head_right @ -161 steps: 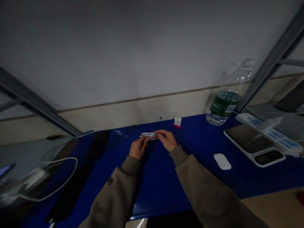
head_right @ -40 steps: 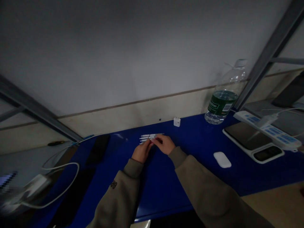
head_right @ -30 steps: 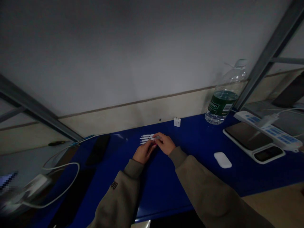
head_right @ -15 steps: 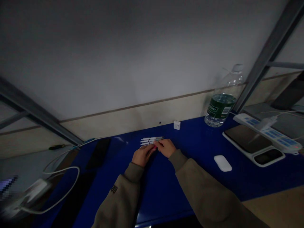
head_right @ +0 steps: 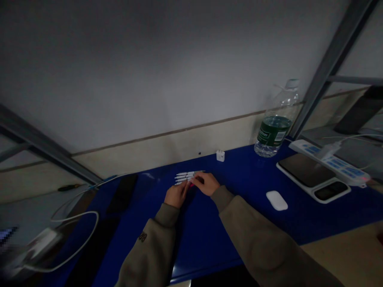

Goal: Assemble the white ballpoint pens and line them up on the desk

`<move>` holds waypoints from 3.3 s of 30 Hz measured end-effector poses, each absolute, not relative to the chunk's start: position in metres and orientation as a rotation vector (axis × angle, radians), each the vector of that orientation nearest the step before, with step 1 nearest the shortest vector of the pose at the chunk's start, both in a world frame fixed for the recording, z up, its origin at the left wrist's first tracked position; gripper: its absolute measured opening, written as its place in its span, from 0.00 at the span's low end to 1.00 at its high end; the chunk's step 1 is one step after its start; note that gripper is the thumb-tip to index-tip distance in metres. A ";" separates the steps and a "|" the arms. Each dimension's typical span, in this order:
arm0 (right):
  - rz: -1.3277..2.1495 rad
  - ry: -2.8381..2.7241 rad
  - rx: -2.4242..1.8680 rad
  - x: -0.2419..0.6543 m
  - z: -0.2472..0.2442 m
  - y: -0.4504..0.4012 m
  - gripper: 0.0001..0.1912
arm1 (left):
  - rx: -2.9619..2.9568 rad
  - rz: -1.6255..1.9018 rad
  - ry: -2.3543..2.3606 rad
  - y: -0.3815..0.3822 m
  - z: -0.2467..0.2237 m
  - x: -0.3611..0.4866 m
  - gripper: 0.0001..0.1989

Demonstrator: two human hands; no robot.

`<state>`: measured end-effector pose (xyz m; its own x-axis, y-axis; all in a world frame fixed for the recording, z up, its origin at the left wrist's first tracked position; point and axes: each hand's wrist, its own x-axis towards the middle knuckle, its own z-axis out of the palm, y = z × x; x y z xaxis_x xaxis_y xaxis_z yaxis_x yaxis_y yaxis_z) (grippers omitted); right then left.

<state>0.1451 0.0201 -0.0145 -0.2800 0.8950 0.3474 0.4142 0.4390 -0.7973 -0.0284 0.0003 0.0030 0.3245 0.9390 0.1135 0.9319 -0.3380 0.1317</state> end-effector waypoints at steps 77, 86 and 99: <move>0.281 -2.087 -1.222 0.155 -0.020 0.024 0.06 | 2.714 0.541 1.868 0.022 0.000 -0.056 0.16; 0.276 -2.193 -1.151 0.153 -0.022 0.026 0.07 | 2.876 0.347 1.616 0.019 -0.012 -0.021 0.12; 0.356 -2.125 -0.901 0.142 -0.019 0.024 0.12 | 2.850 0.491 1.596 0.015 0.003 -0.039 0.13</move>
